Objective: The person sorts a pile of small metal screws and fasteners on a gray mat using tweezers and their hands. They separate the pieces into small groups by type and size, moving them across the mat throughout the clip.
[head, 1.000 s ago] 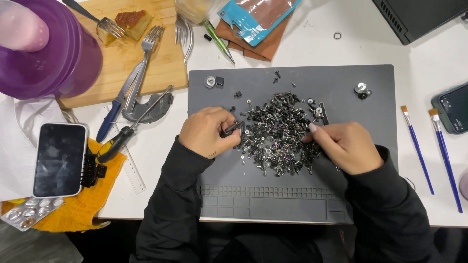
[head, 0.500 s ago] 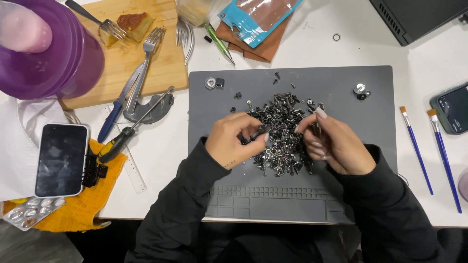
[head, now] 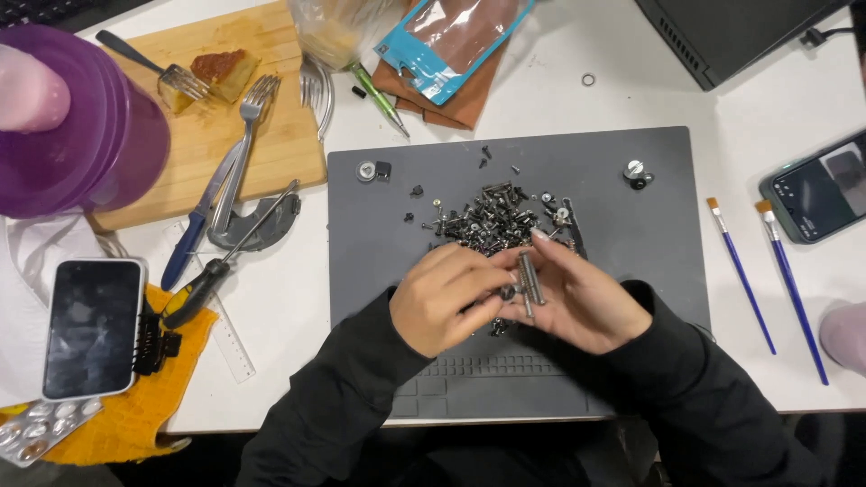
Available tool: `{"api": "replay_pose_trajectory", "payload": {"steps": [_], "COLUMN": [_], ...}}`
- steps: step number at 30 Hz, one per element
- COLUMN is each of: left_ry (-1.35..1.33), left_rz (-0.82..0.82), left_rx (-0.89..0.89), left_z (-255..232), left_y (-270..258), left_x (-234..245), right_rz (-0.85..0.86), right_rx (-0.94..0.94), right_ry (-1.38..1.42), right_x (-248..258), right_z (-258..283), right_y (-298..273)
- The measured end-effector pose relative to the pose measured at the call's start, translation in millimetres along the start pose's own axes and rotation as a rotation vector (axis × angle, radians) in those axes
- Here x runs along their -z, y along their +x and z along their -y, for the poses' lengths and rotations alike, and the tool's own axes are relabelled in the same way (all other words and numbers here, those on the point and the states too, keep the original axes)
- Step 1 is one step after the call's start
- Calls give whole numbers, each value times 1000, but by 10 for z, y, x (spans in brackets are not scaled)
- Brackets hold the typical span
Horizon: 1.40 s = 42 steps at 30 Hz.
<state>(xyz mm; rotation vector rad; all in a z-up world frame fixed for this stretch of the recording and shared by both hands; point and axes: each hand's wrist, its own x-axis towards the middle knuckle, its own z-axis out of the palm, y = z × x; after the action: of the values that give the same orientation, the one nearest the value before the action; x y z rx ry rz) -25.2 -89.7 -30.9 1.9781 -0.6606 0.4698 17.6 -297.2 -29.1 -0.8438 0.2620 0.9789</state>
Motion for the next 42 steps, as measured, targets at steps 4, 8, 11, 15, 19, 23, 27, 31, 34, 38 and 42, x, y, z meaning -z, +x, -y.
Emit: {"api": "replay_pose_trajectory", "payload": {"steps": [4, 8, 11, 15, 19, 23, 27, 31, 34, 38, 42], "left_ry": [232, 277, 276, 258, 283, 287, 307, 328, 372, 407, 435], "left_rz": [70, 55, 5, -62, -93, -115, -115, -125, -76, -1, 64], "left_rx": [-224, -207, -182, -113, -93, -88, -62, -43, -10, 21, 31], "left_z": [3, -17, 20, 20, 109, 165, 203, 271, 355, 389, 401], "left_y": [-5, 29, 22, 82, 51, 22, 7, 8, -11, -38, -55], "left_x": [3, 63, 64, 146, 130, 95, 100, 104, 114, 106, 91], "right_rz": [20, 70, 112, 119, -68, -583, -963, -943, -956, -962, -974], "right_rx": [-23, 2, 37, 167, 324, 442, 361, 394, 434, 474, 518], "right_ry": [-39, -105, -187, -314, -540, -1162, -1552, -1627, -1674, -1691, -1725], "right_x": [49, -30, -78, 54, 304, 768, 1347, 1223, 1095, 938, 970], "right_z": [-69, -25, 93, 191, 401, 573, 584, 556, 485, 458, 414], "right_y": [47, -44, -111, -191, -323, -308, -138, -175, -245, -312, -333]}}
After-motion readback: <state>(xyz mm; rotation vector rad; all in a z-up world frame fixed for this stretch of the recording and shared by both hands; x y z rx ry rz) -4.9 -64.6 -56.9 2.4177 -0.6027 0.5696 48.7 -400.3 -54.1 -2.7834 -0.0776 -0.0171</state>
